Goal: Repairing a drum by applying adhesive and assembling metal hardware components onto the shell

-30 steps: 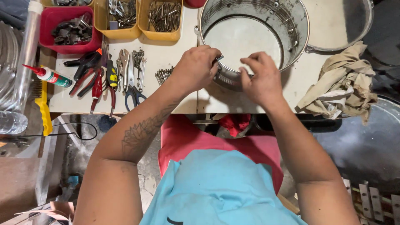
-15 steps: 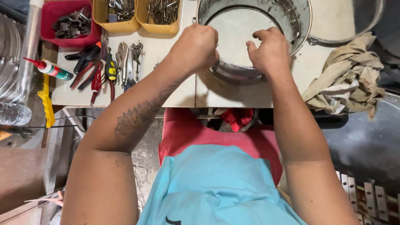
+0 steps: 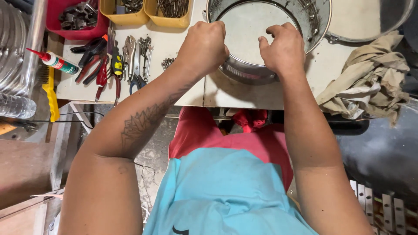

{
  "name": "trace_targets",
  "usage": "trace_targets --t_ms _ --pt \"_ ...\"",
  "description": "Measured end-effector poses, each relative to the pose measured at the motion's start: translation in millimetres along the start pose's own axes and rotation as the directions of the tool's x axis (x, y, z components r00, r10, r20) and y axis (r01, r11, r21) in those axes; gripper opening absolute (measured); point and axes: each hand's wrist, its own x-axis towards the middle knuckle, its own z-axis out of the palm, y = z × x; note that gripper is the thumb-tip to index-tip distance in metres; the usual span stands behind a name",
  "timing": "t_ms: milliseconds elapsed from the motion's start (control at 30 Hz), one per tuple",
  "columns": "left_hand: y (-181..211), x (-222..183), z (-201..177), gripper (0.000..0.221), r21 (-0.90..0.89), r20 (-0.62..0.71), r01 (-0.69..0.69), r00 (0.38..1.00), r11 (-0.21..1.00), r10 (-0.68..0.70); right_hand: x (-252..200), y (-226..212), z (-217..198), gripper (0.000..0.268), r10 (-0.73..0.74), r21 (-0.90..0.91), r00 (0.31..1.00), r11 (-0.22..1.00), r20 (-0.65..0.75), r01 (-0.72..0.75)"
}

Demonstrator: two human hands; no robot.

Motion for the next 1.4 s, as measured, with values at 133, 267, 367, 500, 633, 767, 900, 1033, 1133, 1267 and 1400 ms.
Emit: trace_targets --t_ms 133,267,367,500,633,767,900,1033,1133,1267,1400 --pt "9.8 5.4 -6.4 0.018 -0.058 0.096 0.153 0.984 0.987 -0.147 0.0 4.0 3.3 0.034 -0.006 0.003 1.000 1.000 -0.019 0.006" --pt "19.7 5.2 -17.4 0.021 -0.139 0.175 0.299 0.946 0.944 -0.274 1.5 8.2 5.0 0.034 -0.052 0.005 0.998 0.999 -0.045 0.053" --pt "22.8 7.3 -24.6 0.025 -0.077 0.228 0.318 0.928 0.945 -0.294 -0.3 5.3 0.8 0.034 -0.028 0.016 0.999 0.999 -0.021 0.029" --pt "12.7 14.1 -18.6 0.014 0.039 0.300 0.097 0.948 0.995 -0.104 -0.1 3.9 0.0 0.035 -0.020 0.014 1.000 1.000 0.001 0.020" --pt "2.9 20.5 -13.3 0.049 -0.020 0.314 -0.152 0.937 0.988 0.150 2.1 6.2 2.3 0.036 -0.018 0.007 1.000 1.000 0.004 0.018" --pt "8.1 21.0 -26.6 0.017 0.004 0.336 -0.303 0.898 0.953 0.284 5.3 11.8 8.4 0.036 -0.049 0.001 0.998 0.999 -0.027 0.049" --pt "21.7 22.0 -52.9 0.078 0.318 0.332 0.013 0.935 0.948 -0.124 0.4 0.6 -1.5 0.037 0.039 -0.001 0.998 0.999 0.040 -0.039" --pt "10.1 25.7 -34.0 0.041 0.230 0.465 -0.013 0.880 0.973 -0.098 5.2 8.8 6.6 0.036 -0.052 -0.008 0.998 0.999 -0.025 0.052" --pt "-18.0 27.5 0.2 0.040 -0.050 0.276 -0.335 0.901 0.941 0.335 3.4 9.0 6.8 0.037 -0.049 -0.009 0.999 0.999 -0.020 0.049" --pt "2.9 20.8 -24.4 0.042 0.003 0.325 -0.380 0.875 0.925 0.359 2.5 8.7 6.2 0.037 -0.047 0.003 0.999 0.999 -0.023 0.047" --pt "14.8 25.2 -40.7 0.065 0.311 0.373 -0.085 0.927 0.946 -0.040 1.5 6.4 4.9 0.037 -0.040 0.000 0.999 0.999 -0.018 0.040"
